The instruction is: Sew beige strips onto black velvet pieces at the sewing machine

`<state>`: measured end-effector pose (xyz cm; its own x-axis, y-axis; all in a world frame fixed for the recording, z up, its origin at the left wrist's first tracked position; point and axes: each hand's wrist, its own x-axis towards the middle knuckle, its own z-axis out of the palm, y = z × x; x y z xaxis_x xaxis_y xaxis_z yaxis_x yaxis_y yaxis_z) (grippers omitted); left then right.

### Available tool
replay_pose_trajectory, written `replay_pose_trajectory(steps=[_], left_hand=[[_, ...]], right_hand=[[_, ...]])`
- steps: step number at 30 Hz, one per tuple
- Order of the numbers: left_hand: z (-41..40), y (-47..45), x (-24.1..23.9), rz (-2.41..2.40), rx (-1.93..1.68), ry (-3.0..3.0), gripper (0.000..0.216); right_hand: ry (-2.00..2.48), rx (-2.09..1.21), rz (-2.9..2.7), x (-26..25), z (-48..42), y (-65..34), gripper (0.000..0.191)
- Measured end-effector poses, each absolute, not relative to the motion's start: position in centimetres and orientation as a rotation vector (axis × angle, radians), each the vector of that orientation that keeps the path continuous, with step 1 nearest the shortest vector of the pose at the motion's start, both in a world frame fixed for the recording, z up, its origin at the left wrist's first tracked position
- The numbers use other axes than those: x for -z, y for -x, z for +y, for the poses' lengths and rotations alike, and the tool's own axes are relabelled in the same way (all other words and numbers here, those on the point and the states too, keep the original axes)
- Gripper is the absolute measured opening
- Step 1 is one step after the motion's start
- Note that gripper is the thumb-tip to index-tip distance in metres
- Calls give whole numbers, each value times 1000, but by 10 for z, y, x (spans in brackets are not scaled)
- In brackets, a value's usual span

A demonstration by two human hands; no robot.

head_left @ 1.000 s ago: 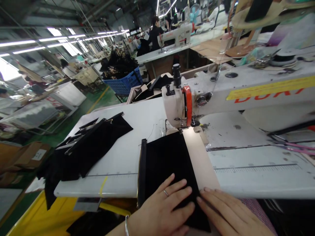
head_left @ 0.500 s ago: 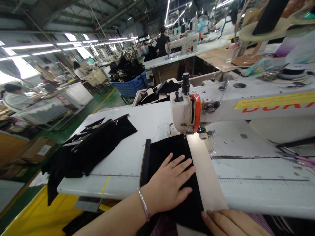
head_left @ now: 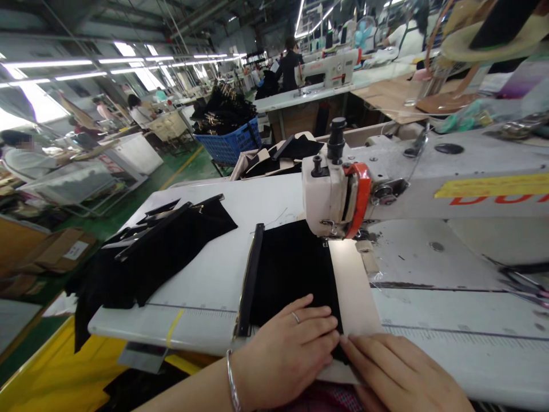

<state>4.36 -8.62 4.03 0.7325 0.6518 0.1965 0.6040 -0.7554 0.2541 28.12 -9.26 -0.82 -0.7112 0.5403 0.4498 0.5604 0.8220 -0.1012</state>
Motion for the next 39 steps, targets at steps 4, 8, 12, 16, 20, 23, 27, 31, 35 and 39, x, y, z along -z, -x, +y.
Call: replay_pose_trajectory(steps=[4,8,12,16,20,23,27,31,35,39], left_hand=[[-88,-38,-32,943,-500,-2745,28],[-79,-36,-26,917,-490,-2758,27],[-68,-36,-24,918,-457,-2791,27],[-55,-37,-23,899,-450,-2829,29],[-41,-39,-23,932,-429,-2866,28],[-31,-40,-26,932,-418,-2888,27],[-19,-39,-27,940,-359,-2911,28],[-5,-38,-25,951,-352,-2929,27],[10,-37,-21,989,-373,-2925,26],[25,-36,-19,1035,-386,-2885,21]], right_hand=[[824,49,-2449,2,-82,-275,30],[816,71,-2432,-5,-74,-273,27],[841,61,-2480,-1,-69,-274,29],[905,55,-2449,4,-62,-273,30],[992,17,-2448,3,-53,-270,31],[1010,8,-2457,1,-45,-269,29],[1034,20,-2445,-2,-33,-267,30],[1051,0,-2460,-4,-19,-265,28],[1072,-20,-2513,-6,-6,-261,30],[1106,28,-2526,-6,5,-258,33]])
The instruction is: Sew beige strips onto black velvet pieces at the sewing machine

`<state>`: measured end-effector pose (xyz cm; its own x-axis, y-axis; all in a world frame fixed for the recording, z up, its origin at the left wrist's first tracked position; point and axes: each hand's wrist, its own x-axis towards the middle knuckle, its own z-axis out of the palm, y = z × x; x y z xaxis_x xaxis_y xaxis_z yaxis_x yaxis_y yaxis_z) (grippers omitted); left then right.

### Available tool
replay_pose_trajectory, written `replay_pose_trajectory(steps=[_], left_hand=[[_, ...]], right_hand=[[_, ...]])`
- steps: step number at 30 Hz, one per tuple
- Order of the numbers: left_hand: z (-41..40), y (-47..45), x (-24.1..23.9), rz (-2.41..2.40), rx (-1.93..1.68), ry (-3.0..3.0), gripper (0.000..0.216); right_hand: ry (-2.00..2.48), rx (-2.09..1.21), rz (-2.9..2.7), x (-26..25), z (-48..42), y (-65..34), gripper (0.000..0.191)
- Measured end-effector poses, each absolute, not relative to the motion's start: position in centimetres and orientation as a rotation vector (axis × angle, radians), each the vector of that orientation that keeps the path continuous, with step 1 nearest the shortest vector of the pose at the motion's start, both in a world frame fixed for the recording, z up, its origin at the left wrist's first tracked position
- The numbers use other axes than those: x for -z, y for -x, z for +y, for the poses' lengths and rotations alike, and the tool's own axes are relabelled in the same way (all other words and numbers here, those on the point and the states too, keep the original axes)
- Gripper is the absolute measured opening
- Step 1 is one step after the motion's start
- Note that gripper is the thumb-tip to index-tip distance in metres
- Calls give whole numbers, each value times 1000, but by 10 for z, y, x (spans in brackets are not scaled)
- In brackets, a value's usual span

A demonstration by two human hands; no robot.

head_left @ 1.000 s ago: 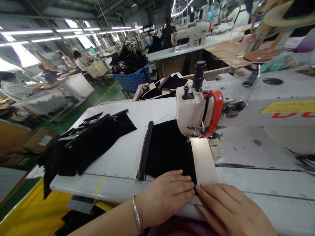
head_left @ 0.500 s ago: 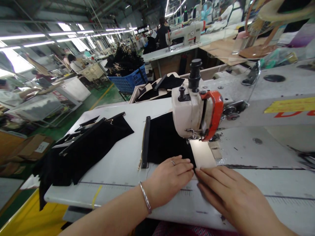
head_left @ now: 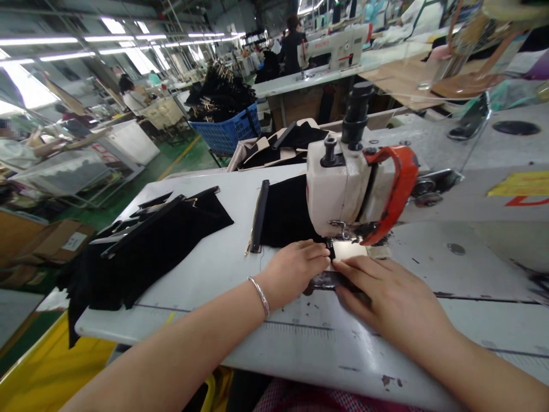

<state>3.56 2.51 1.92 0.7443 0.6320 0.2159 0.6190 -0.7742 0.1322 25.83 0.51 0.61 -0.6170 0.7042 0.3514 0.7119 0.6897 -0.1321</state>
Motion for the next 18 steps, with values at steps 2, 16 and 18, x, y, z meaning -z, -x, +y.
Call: replay_pose_trajectory(steps=[2,16,18], left_hand=[[32,-36,-19,1063,-391,-2861,18],[50,-36,-7,1313,-451,-2740,21],[51,-37,-7,1326,-456,-2741,21]], right_hand=[[1122,50,-2533,-6,9,-257,34],[1239,-26,-2518,5,26,-254,42],[1232,-30,-2511,5,27,-254,42]])
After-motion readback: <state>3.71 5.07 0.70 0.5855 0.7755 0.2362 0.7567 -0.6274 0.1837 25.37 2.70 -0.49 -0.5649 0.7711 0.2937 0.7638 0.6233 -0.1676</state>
